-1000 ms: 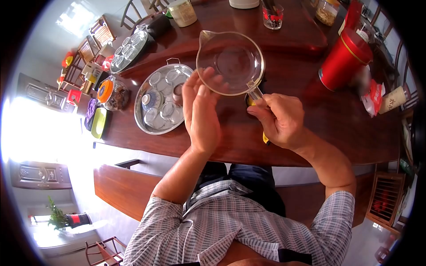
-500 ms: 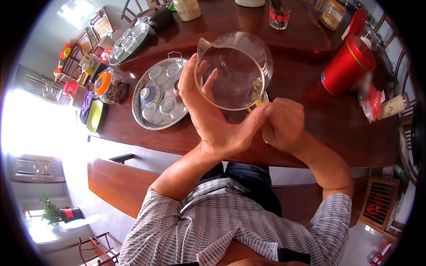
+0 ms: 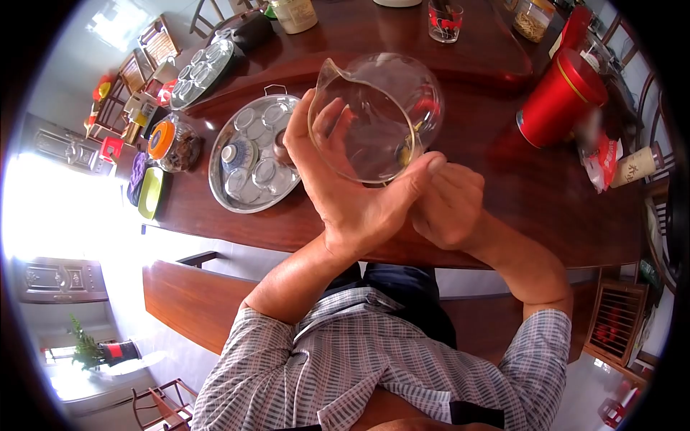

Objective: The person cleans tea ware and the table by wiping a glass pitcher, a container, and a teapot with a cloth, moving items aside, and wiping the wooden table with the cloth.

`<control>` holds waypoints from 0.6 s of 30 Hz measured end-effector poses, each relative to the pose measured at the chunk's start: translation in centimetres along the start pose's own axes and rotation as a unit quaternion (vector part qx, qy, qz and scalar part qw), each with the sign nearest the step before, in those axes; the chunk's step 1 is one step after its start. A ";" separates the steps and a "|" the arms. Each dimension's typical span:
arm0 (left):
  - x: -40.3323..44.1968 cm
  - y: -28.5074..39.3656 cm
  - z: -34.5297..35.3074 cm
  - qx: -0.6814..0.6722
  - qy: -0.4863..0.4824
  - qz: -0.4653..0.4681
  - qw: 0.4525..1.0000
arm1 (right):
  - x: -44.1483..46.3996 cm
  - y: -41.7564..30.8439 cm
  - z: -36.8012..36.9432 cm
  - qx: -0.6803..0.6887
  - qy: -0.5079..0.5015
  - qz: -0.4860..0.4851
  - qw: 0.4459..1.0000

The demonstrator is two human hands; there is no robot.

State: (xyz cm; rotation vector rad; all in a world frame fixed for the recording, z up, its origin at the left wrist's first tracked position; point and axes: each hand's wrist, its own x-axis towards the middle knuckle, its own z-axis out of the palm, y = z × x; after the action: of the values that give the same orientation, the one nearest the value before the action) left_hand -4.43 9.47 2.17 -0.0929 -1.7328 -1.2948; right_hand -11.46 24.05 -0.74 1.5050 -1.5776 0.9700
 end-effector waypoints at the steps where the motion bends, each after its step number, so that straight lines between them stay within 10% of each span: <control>1: 0.0 0.0 0.0 -0.001 -0.004 -0.005 1.000 | 0.0 -0.1 -0.1 -0.004 -0.003 0.002 1.000; 14: 1.4 -1.3 -2.6 -0.115 -0.027 0.001 0.993 | 1.3 0.5 -1.4 0.058 0.020 0.141 0.988; 15: 1.8 -1.2 -2.7 -0.174 0.001 -0.046 0.984 | 1.0 0.0 -1.6 0.203 0.032 0.310 0.928; 18: 2.8 -2.8 -3.5 -0.353 -0.023 -0.164 0.921 | 1.1 1.3 -2.0 0.399 0.048 0.388 0.829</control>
State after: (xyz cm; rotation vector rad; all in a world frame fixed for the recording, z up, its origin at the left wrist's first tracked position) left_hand -5.37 4.29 2.15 -0.2554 -1.2670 -2.1385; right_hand -12.76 25.38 1.04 1.2189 -1.8411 2.3613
